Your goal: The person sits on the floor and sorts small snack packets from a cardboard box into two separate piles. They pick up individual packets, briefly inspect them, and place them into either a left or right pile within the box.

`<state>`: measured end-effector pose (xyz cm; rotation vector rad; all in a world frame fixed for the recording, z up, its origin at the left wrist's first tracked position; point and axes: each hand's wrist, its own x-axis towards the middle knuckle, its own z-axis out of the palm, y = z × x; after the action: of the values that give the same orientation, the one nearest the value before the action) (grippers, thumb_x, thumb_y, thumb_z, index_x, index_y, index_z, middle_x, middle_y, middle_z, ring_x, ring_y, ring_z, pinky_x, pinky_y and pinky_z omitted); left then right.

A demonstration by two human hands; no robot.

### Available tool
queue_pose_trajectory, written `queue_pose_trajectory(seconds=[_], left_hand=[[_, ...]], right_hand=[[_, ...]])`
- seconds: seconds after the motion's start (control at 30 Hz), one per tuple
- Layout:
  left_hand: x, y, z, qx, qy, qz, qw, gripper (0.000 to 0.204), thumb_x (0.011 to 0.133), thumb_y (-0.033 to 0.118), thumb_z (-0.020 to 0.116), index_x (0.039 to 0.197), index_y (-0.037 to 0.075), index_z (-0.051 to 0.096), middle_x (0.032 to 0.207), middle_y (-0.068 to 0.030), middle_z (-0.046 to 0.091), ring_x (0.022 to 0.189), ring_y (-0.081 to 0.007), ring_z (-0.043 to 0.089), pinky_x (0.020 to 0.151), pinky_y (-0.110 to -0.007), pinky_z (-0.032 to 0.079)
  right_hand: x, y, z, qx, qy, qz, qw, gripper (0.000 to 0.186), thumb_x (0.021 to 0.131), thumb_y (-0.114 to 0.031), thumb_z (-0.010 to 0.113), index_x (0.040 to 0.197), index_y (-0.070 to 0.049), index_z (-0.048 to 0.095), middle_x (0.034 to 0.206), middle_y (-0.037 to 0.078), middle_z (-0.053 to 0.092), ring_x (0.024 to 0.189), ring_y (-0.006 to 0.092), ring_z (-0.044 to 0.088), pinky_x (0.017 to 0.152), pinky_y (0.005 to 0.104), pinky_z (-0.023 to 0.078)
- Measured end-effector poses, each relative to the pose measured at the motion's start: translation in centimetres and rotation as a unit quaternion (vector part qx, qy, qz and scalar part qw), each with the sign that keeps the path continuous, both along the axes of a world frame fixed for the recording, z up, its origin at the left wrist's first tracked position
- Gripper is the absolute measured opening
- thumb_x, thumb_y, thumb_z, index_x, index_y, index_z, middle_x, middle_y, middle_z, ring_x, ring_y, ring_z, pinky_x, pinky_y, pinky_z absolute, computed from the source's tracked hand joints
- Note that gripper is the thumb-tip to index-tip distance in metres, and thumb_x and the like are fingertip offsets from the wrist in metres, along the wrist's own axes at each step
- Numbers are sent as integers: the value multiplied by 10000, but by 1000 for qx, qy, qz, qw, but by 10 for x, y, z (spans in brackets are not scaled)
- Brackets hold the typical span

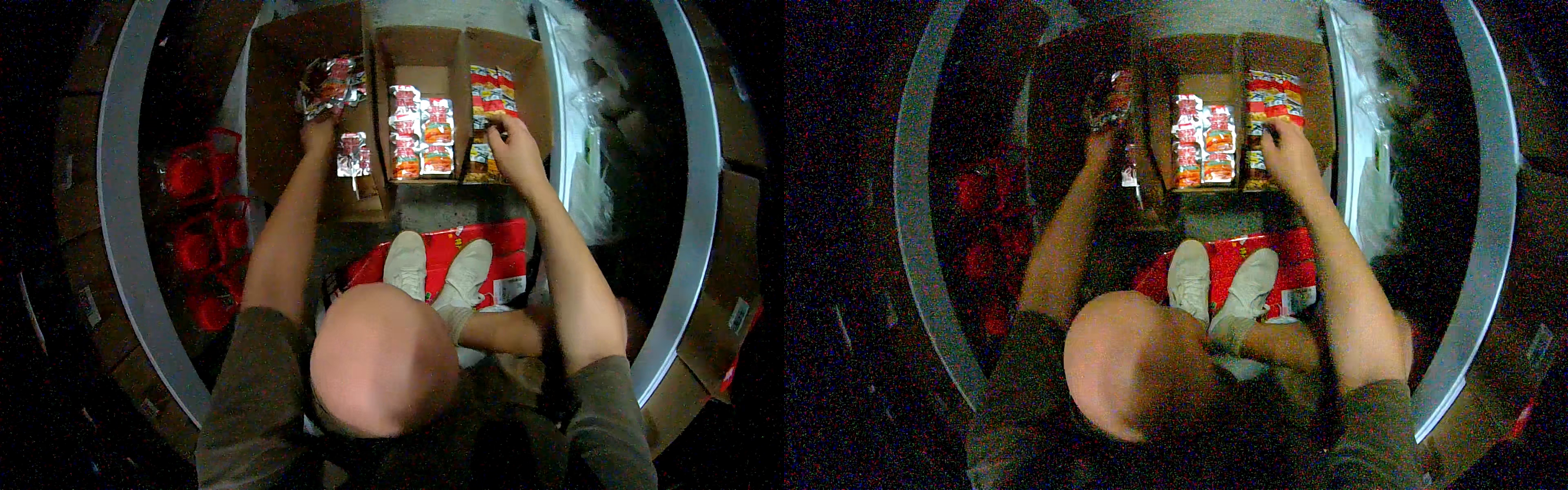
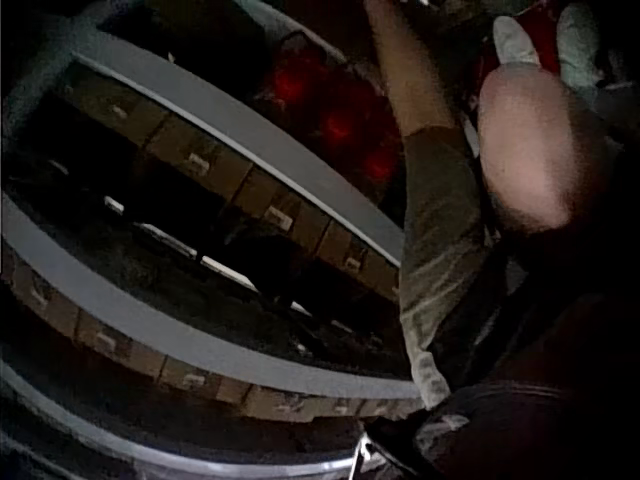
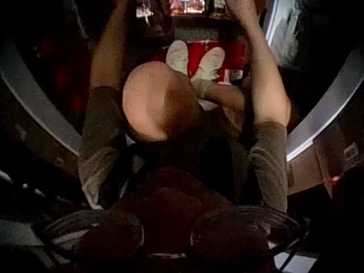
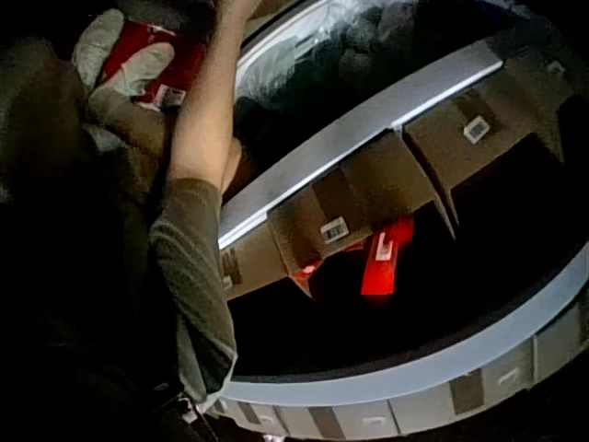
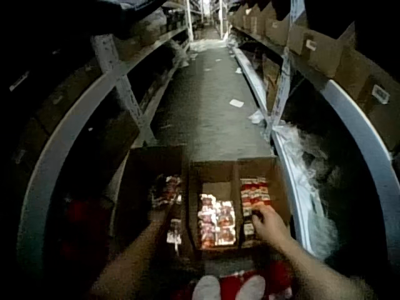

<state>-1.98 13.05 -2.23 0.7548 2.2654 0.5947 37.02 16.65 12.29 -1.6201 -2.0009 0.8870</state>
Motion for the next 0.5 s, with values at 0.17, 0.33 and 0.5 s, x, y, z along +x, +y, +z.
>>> queue_pose_trajectory(seconds=[0.17,0.33,0.5], left_hand=[[20,-58,84,237,-10,-18,971,259,833,189,661,1001,-4,620,1008,-119,607,901,-213,580,820,-334,465],[65,-106,258,329,-183,-186,908,158,844,46,619,968,41,522,944,-31,524,928,-117,528,805,-250,432],[92,-113,335,308,-197,-227,903,232,869,22,602,1079,29,502,964,-9,542,904,-90,529,800,-237,448]], right_hand=[[-21,9,46,12,111,18,994,314,875,-202,586,1128,-16,595,1092,185,615,983,308,614,858,377,485],[-79,-17,116,-97,282,165,940,530,858,-333,669,1260,-27,510,1171,153,601,1014,238,619,854,358,499],[-96,-49,170,-167,267,298,901,362,878,-300,639,1100,-16,612,945,128,671,864,202,642,746,338,516]])
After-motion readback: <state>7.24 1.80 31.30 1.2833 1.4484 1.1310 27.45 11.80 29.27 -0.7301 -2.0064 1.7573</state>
